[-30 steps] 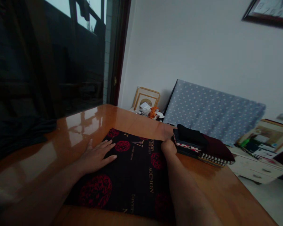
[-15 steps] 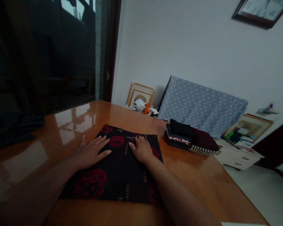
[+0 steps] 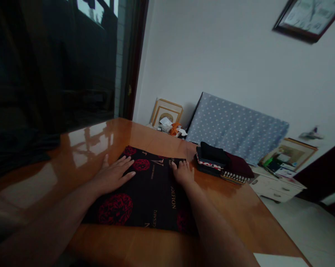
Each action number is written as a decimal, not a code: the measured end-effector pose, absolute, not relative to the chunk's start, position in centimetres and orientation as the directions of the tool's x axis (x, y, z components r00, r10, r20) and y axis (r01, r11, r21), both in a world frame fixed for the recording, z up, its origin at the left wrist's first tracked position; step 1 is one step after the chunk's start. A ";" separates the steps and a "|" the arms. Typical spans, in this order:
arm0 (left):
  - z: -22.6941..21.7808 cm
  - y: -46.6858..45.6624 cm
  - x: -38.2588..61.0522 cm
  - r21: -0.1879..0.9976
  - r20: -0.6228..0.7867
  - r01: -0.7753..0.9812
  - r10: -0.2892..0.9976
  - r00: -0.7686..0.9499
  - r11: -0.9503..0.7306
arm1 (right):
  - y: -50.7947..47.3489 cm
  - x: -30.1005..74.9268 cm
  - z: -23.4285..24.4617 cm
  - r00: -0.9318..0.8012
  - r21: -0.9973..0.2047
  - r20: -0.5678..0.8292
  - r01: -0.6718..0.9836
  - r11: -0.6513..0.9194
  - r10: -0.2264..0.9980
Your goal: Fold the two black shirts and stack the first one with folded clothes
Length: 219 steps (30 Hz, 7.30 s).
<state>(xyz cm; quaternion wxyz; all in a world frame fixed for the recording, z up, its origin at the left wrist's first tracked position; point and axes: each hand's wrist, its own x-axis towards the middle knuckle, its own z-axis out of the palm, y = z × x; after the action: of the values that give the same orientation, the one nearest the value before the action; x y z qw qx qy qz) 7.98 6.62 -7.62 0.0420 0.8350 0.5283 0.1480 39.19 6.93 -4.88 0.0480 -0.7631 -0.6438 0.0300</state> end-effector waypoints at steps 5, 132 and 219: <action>-7.6 6.2 8.3 0.237 0.152 0.817 0.850 0.504 -0.526 | 4.1 32.0 -5.0 -0.071 -0.190 0.136 0.977 0.097 0.988; -5.8 7.2 11.9 0.159 0.044 0.887 0.900 0.433 -0.434 | -6.8 39.5 -9.9 0.028 -0.046 0.084 0.999 -0.024 0.996; -7.1 3.7 10.6 0.224 0.012 0.871 0.895 0.445 -0.436 | -6.6 39.2 -8.9 0.059 -0.132 0.032 0.990 -0.055 0.998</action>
<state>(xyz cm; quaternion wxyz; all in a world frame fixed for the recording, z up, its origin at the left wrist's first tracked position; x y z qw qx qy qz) 10.59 3.72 -7.14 0.0926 0.8450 0.5227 0.0642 39.25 -6.61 -8.95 0.0590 -0.7254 -0.6849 0.0339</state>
